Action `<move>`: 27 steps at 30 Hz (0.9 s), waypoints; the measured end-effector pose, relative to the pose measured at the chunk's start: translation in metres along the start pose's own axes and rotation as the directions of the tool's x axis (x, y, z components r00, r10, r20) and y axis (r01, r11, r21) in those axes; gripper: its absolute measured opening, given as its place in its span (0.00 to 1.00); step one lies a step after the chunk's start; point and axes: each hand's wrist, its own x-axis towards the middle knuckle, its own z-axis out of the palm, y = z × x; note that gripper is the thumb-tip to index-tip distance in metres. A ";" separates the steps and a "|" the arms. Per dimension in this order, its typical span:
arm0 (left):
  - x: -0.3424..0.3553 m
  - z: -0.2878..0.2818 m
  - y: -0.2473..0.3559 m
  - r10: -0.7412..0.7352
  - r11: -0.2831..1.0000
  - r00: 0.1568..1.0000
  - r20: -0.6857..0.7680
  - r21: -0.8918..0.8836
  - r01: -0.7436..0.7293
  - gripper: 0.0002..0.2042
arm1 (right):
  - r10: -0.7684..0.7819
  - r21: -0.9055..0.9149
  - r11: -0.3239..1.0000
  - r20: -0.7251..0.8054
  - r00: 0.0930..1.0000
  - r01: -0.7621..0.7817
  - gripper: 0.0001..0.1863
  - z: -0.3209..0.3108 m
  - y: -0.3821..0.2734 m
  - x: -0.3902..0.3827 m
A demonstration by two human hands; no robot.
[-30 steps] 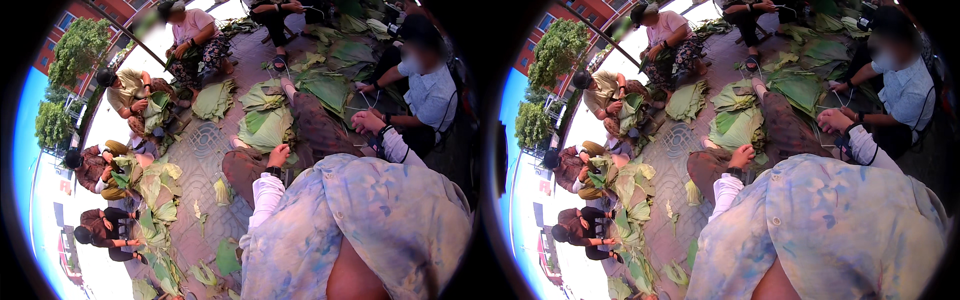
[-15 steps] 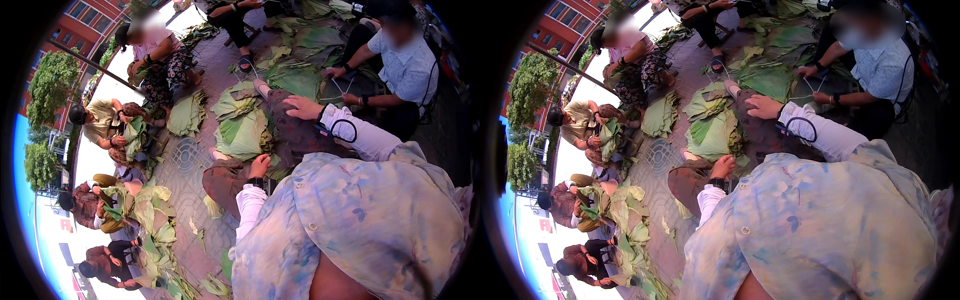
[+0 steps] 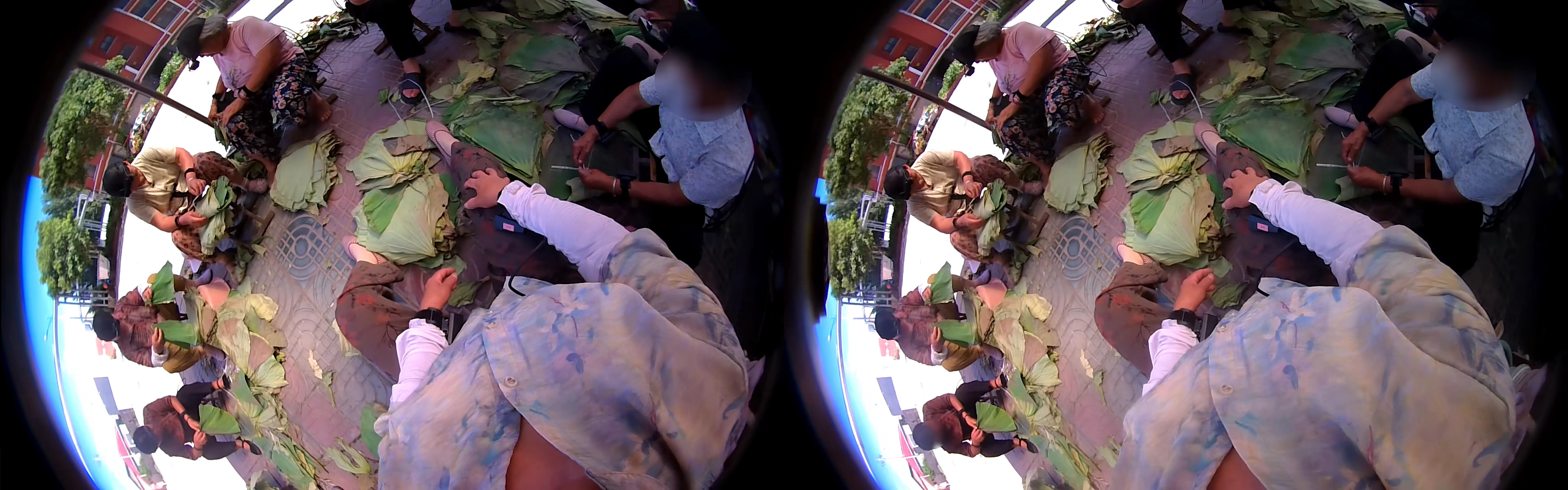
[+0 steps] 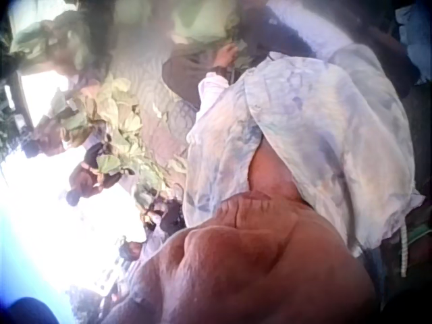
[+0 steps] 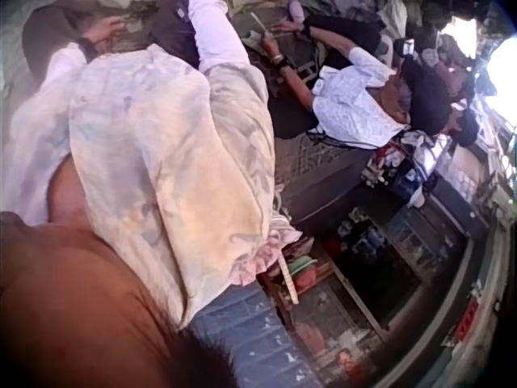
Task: The person bundles large green leaves and secures them with white string while sitting on an outdoor patio floor.
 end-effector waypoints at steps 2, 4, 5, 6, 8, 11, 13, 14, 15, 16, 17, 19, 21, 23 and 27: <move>0.003 0.002 -0.001 -0.013 1.000 1.000 -0.002 -0.015 0.013 0.17 | -0.042 0.020 0.999 -0.025 0.999 0.043 0.35 0.005 0.004 -0.001; 0.003 0.007 0.005 -0.013 0.999 1.000 0.015 -0.040 0.013 0.17 | -0.077 0.033 0.996 -0.047 0.996 0.078 0.35 0.011 0.005 -0.014; 0.003 0.008 0.007 -0.010 0.998 1.000 0.023 -0.057 0.011 0.17 | -0.096 0.005 0.995 -0.091 0.991 0.097 0.36 0.016 0.003 -0.023; 0.004 0.008 0.009 -0.017 0.998 0.999 0.029 -0.063 0.018 0.17 | -0.115 -0.021 0.993 -0.135 0.984 0.113 0.36 0.018 0.003 -0.030; 0.005 0.010 0.009 -0.019 0.995 0.998 0.068 -0.100 0.026 0.17 | -0.095 -0.059 0.994 -0.117 0.989 0.088 0.37 0.019 -0.003 -0.030; 0.007 0.010 0.011 -0.021 0.995 0.995 0.100 -0.093 0.030 0.17 | -0.070 -0.086 0.994 -0.091 0.993 0.062 0.37 0.015 -0.001 -0.019; 0.007 0.008 0.010 -0.038 0.994 0.993 0.108 -0.099 0.049 0.17 | -0.021 -0.017 1.000 -0.047 0.999 0.021 0.36 0.010 0.002 -0.009; 0.007 0.007 0.009 -0.047 0.993 0.995 0.091 -0.099 0.056 0.17 | -0.022 0.035 0.999 -0.062 0.998 0.025 0.36 0.012 0.006 -0.010; 0.007 0.006 0.009 -0.053 0.993 0.996 0.073 -0.100 0.060 0.17 | -0.026 0.035 0.999 -0.064 0.998 0.028 0.36 0.016 0.014 -0.007; 0.007 0.006 0.010 -0.047 0.993 0.996 0.070 -0.103 0.054 0.17 | -0.073 0.110 0.990 -0.103 0.992 0.084 0.37 0.022 0.023 -0.003; 0.007 0.006 0.011 -0.035 0.991 0.997 0.063 -0.128 0.043 0.18 | -0.116 0.181 0.973 -0.146 0.982 0.142 0.37 0.028 0.033 0.000; 0.003 0.005 0.012 -0.029 0.986 0.999 0.044 -0.163 0.036 0.18 | -0.173 0.180 0.962 -0.174 0.969 0.204 0.37 0.031 0.031 -0.004; 0.002 0.005 0.014 -0.011 1.000 1.000 0.026 -0.022 0.012 0.18 | -0.148 0.066 0.985 -0.166 0.975 0.161 0.37 0.035 0.023 -0.018; 0.002 0.004 0.013 -0.004 1.000 1.000 0.030 -0.028 0.005 0.18 | -0.116 -0.013 0.993 -0.108 0.987 0.115 0.37 0.029 0.002 -0.026; 0.002 0.001 0.005 -0.018 1.000 0.999 0.040 -0.008 0.018 0.18 | 0.009 -0.038 0.999 0.012 1.000 -0.009 0.37 0.018 -0.005 -0.017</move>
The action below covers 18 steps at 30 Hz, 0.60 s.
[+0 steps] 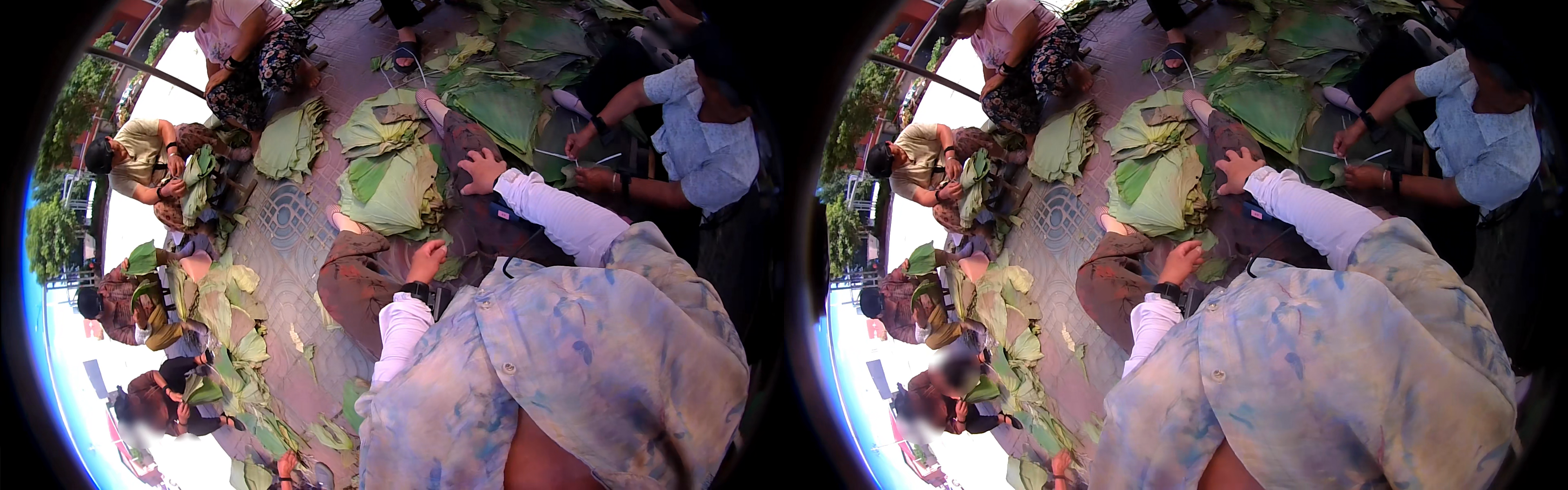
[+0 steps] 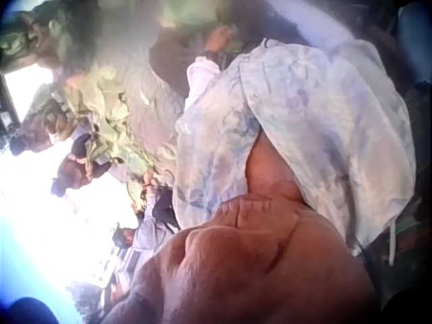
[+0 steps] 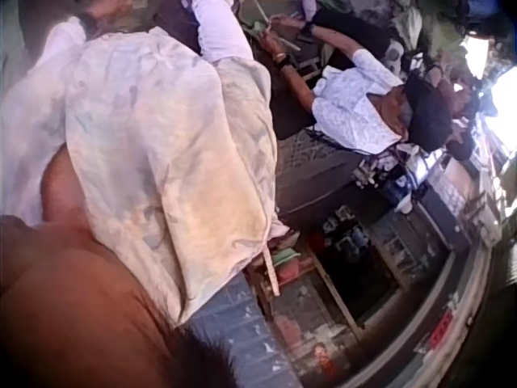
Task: The person bundles large green leaves and secures them with white string while sitting on an outdoor patio floor.
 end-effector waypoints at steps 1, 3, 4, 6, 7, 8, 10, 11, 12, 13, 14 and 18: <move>-0.001 0.000 0.001 -0.023 1.000 1.000 -0.018 0.002 0.023 0.18 | 0.007 0.021 1.000 -0.001 1.000 -0.007 0.36 0.001 0.004 0.007; -0.001 -0.005 0.002 -0.044 0.997 0.999 -0.006 -0.061 0.043 0.17 | 0.019 0.043 0.999 0.001 1.000 -0.019 0.36 0.007 0.015 0.013; 0.000 -0.005 0.001 -0.048 0.995 0.999 -0.009 -0.087 0.047 0.17 | -0.031 0.082 0.996 -0.064 0.997 0.037 0.34 0.011 0.020 0.014; 0.001 0.002 0.004 -0.055 0.996 0.998 -0.002 -0.074 0.055 0.17 | -0.069 0.116 0.990 -0.140 0.988 0.086 0.32 0.017 0.039 0.025; 0.004 0.006 0.011 -0.058 0.997 0.998 0.003 -0.054 0.058 0.17 | -0.159 0.194 0.962 -0.173 0.972 0.191 0.29 0.020 0.057 0.035; 0.006 0.009 0.016 -0.054 0.997 0.998 0.013 -0.047 0.054 0.17 | -0.248 0.267 0.916 -0.209 0.946 0.299 0.27 0.022 0.068 0.039; 0.004 0.004 0.012 -0.041 0.999 0.999 0.005 0.030 0.041 0.17 | -0.218 0.577 0.766 -0.180 0.959 0.282 0.23 0.012 0.052 0.022; 0.006 0.004 0.008 -0.040 0.999 0.999 -0.010 0.021 0.040 0.17 | -0.131 0.784 0.581 -0.176 0.976 0.219 0.22 0.006 0.047 0.014; 0.006 0.004 0.002 -0.032 0.999 0.999 0.000 -0.041 0.032 0.17 | -0.057 0.925 0.346 -0.147 0.987 0.158 0.20 0.001 0.040 0.007; 0.007 0.003 -0.001 -0.024 0.995 1.000 -0.001 -0.100 0.023 0.17 | -0.074 0.931 0.319 -0.159 0.984 0.175 0.20 -0.003 0.040 0.002; 0.004 0.003 0.003 -0.017 0.997 1.000 -0.010 -0.080 0.016 0.17 | -0.114 0.938 0.286 -0.172 0.978 0.198 0.19 -0.002 0.042 0.001; -0.003 0.003 0.003 -0.018 0.985 1.000 -0.016 -0.175 0.015 0.16 | -0.187 0.864 0.415 -0.228 0.956 0.287 0.19 -0.008 0.009 -0.027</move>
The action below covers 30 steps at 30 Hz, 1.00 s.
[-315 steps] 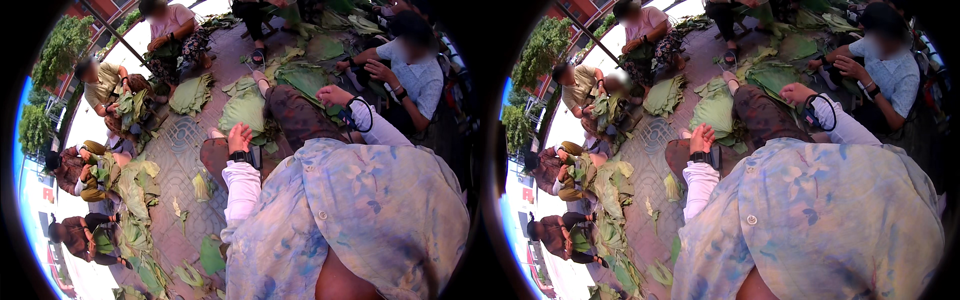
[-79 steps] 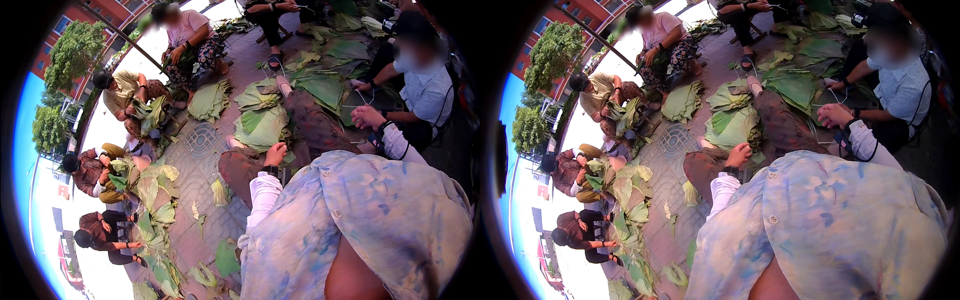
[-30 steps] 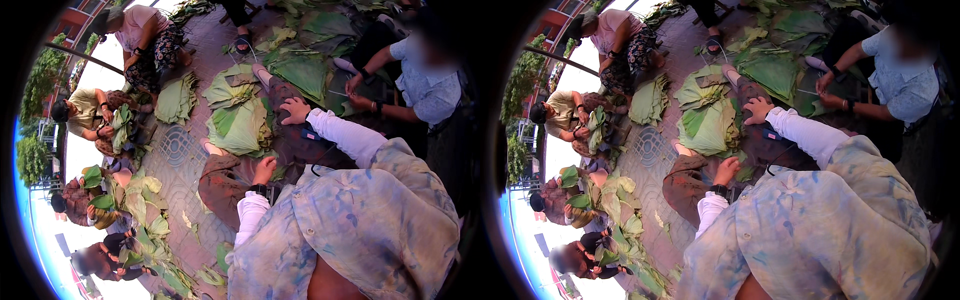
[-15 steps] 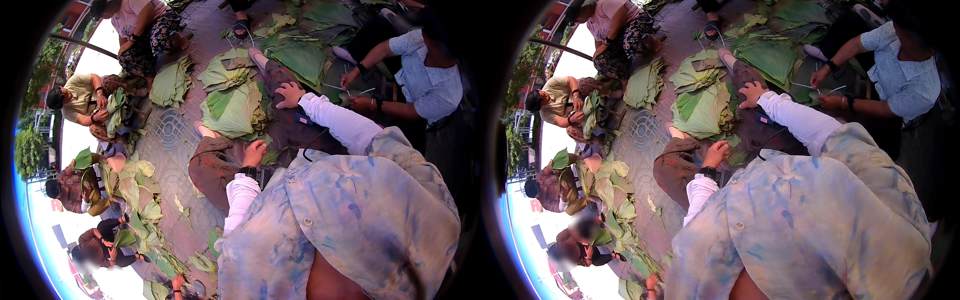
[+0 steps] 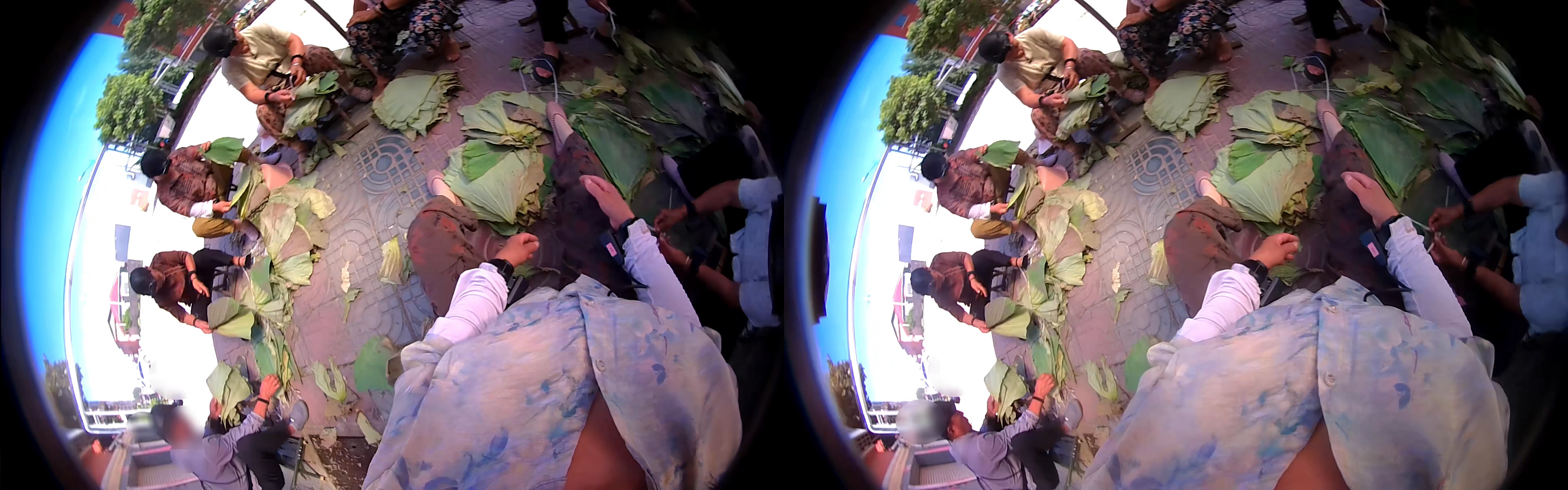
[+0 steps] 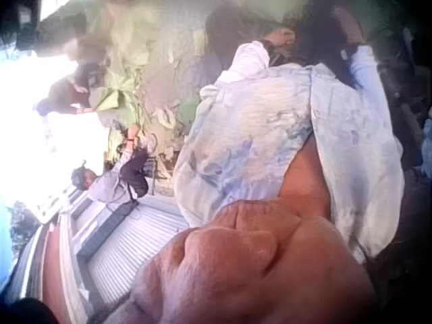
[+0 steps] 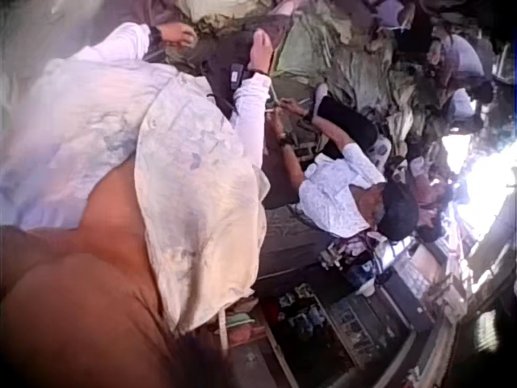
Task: The person bundles large green leaves and secures them with white string while sitting on an outdoor patio floor.
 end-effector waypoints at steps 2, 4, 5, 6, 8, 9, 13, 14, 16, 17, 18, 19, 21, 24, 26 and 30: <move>0.004 0.004 0.011 -0.007 1.000 1.000 0.026 -0.009 0.007 0.16 | -0.157 -0.270 0.950 0.018 0.987 0.156 0.19 -0.003 0.018 0.002; 0.004 0.005 0.014 0.003 1.000 1.000 0.018 -0.007 -0.003 0.15 | -0.259 -0.730 0.635 0.109 0.960 0.254 0.18 -0.003 0.056 0.011; 0.000 0.000 0.001 -0.019 0.998 1.000 -0.011 -0.064 0.019 0.14 | -0.162 -0.900 0.403 0.111 0.980 0.169 0.20 0.022 0.047 -0.003; -0.002 -0.002 0.001 -0.002 0.998 0.999 -0.042 -0.071 -0.001 0.14 | -0.053 -0.922 0.361 0.128 0.990 0.138 0.22 0.025 0.047 -0.002; -0.007 -0.002 -0.001 0.002 0.995 0.999 -0.051 -0.100 -0.007 0.14 | -0.005 -0.932 0.338 0.139 0.990 0.132 0.23 0.030 0.040 -0.001; -0.007 -0.003 -0.002 0.014 0.993 0.998 -0.057 -0.115 -0.021 0.14 | -0.019 -0.932 0.330 0.150 0.988 0.148 0.23 0.030 0.038 0.000; -0.002 -0.001 -0.001 0.039 0.992 0.998 -0.052 -0.119 -0.045 0.14 | 0.022 -0.947 0.287 0.158 0.987 0.145 0.23 0.020 0.039 0.005; 0.000 -0.001 -0.002 0.053 0.992 0.997 -0.061 -0.115 -0.060 0.14 | 0.025 -0.950 0.280 0.152 0.988 0.139 0.23 0.021 0.040 0.006; -0.002 0.000 0.000 0.016 0.992 0.999 -0.031 -0.124 -0.020 0.14 | 0.020 -0.953 0.274 0.137 0.990 0.127 0.23 0.021 0.042 0.008; -0.001 0.000 0.001 0.029 0.994 0.999 -0.040 -0.102 -0.033 0.14 | 0.027 -0.956 0.269 0.128 0.991 0.116 0.23 0.020 0.042 0.011; -0.002 0.000 0.003 0.032 0.994 0.999 -0.038 -0.101 -0.036 0.14 | 0.043 -0.959 0.264 0.118 0.992 0.102 0.23 0.020 0.042 0.010; -0.005 0.000 0.004 0.023 0.995 0.999 -0.039 -0.097 -0.026 0.14 | 0.046 -0.963 0.251 0.115 0.992 0.100 0.23 0.021 0.042 0.010; -0.003 -0.001 0.003 0.022 0.996 0.999 -0.039 -0.090 -0.026 0.15 | 0.037 -0.966 0.238 0.116 0.993 0.104 0.23 0.023 0.042 0.009; -0.003 -0.001 -0.002 0.021 0.994 0.999 -0.049 -0.110 -0.026 0.15 | 0.030 -0.969 0.221 0.121 0.992 0.111 0.23 0.025 0.043 0.005; -0.006 -0.004 -0.009 0.048 0.990 0.997 -0.052 -0.131 -0.055 0.13 | 0.019 -0.964 0.218 0.157 0.987 0.149 0.23 0.031 0.042 0.003; -0.009 -0.002 0.003 0.049 0.990 0.997 -0.063 -0.129 -0.057 0.13 | 0.016 -0.956 0.270 0.122 0.992 0.113 0.23 0.026 0.040 -0.001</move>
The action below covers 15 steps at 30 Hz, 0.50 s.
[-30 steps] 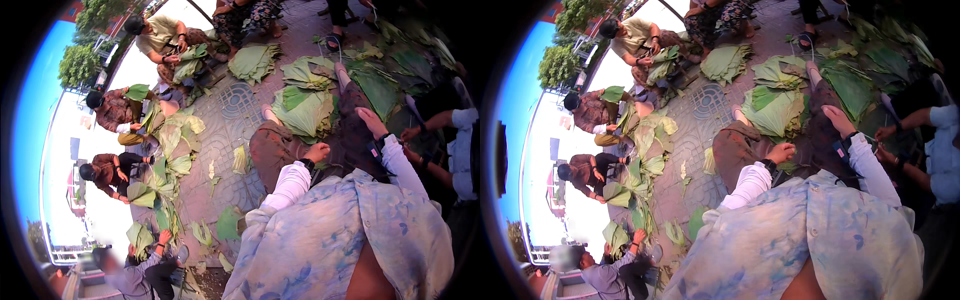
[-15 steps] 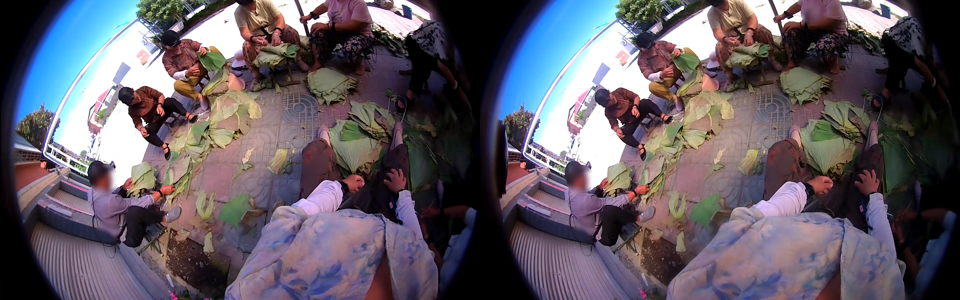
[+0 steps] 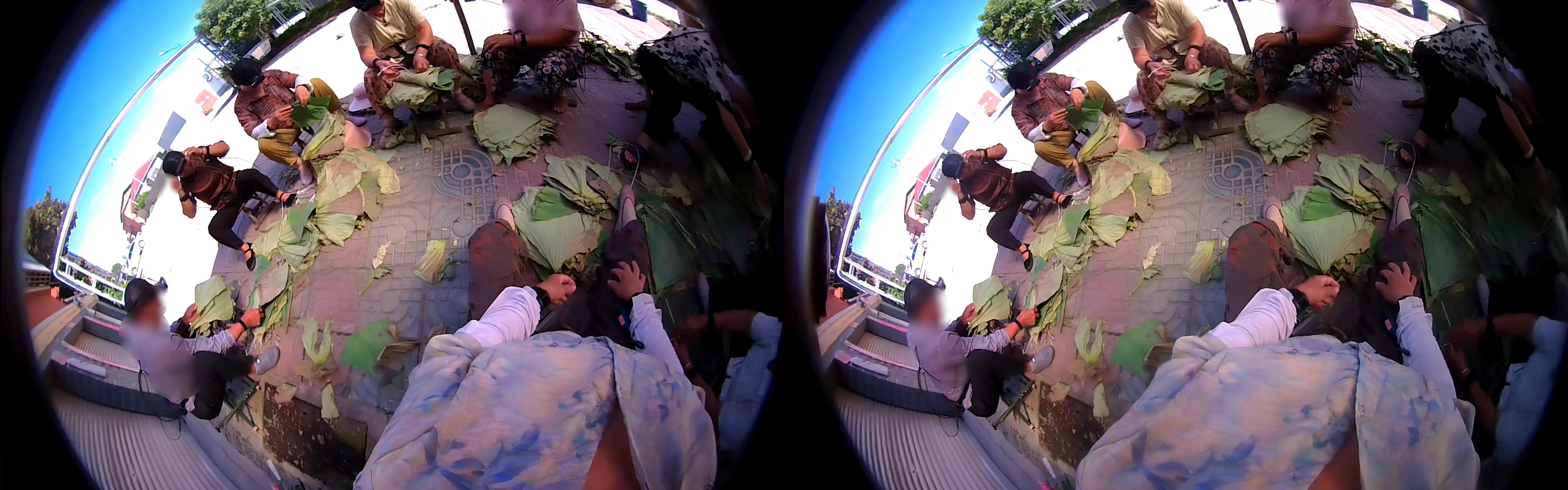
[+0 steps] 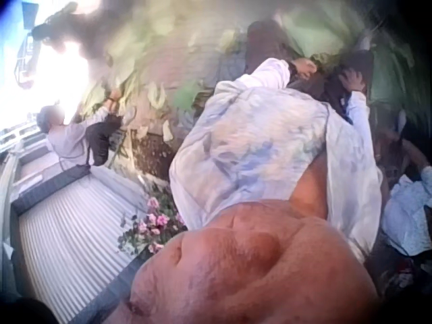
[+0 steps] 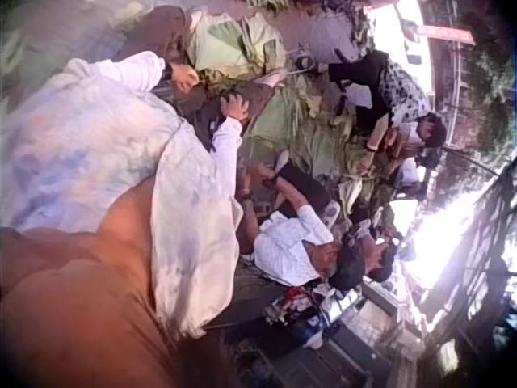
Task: The person bundles large green leaves and secures them with white string while sitting on an outdoor patio floor.
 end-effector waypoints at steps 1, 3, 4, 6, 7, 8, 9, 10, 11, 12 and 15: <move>-0.002 0.004 0.011 -0.004 1.000 1.000 0.009 0.014 0.004 0.13 | 0.018 0.039 0.999 0.024 1.000 -0.019 0.23 -0.003 0.005 -0.003; -0.003 -0.004 0.008 -0.088 0.995 0.995 0.047 0.050 0.085 0.17 | 0.019 0.115 0.993 0.060 0.998 -0.025 0.22 -0.011 -0.003 -0.005; -0.002 -0.007 0.002 -0.096 0.995 0.994 0.060 -0.010 0.096 0.18 | -0.006 0.144 0.990 0.070 0.998 -0.004 0.22 -0.008 -0.002 -0.001; -0.006 -0.001 0.015 -0.102 0.995 0.993 0.066 0.025 0.101 0.18 | -0.001 0.265 0.964 0.130 0.992 -0.033 0.23 -0.008 0.010 0.004; -0.006 -0.002 0.014 -0.111 0.994 0.992 0.056 0.003 0.111 0.18 | -0.022 0.327 0.944 0.164 0.986 -0.033 0.22 -0.010 0.013 0.009; 0.001 0.005 0.019 -0.117 0.993 0.989 0.094 0.019 0.116 0.18 | -0.060 0.432 0.902 0.068 0.996 0.025 0.21 0.014 0.044 0.023; 0.003 0.004 0.014 -0.117 0.993 0.989 0.095 0.004 0.117 0.18 | -0.038 0.521 0.853 0.096 0.995 -0.018 0.20 0.011 0.045 0.026; -0.008 -0.004 0.014 -0.134 0.991 0.988 0.072 0.003 0.134 0.18 | 0.116 0.348 0.930 0.029 0.993 -0.119 0.20 -0.014 0.004 0.008; -0.009 -0.001 0.019 -0.142 0.990 0.987 0.080 0.020 0.141 0.18 | 0.200 0.228 0.954 -0.001 0.980 -0.194 0.23 -0.019 -0.003 -0.003; -0.007 0.000 0.022 -0.147 0.989 0.986 0.080 0.039 0.145 0.18 | 0.227 0.239 0.946 0.000 0.974 -0.220 0.23 -0.013 0.001 -0.007; -0.005 0.002 0.016 -0.152 0.988 0.983 0.107 0.024 0.150 0.18 | 0.159 0.003 0.987 0.027 0.987 -0.159 0.27 0.000 0.003 -0.014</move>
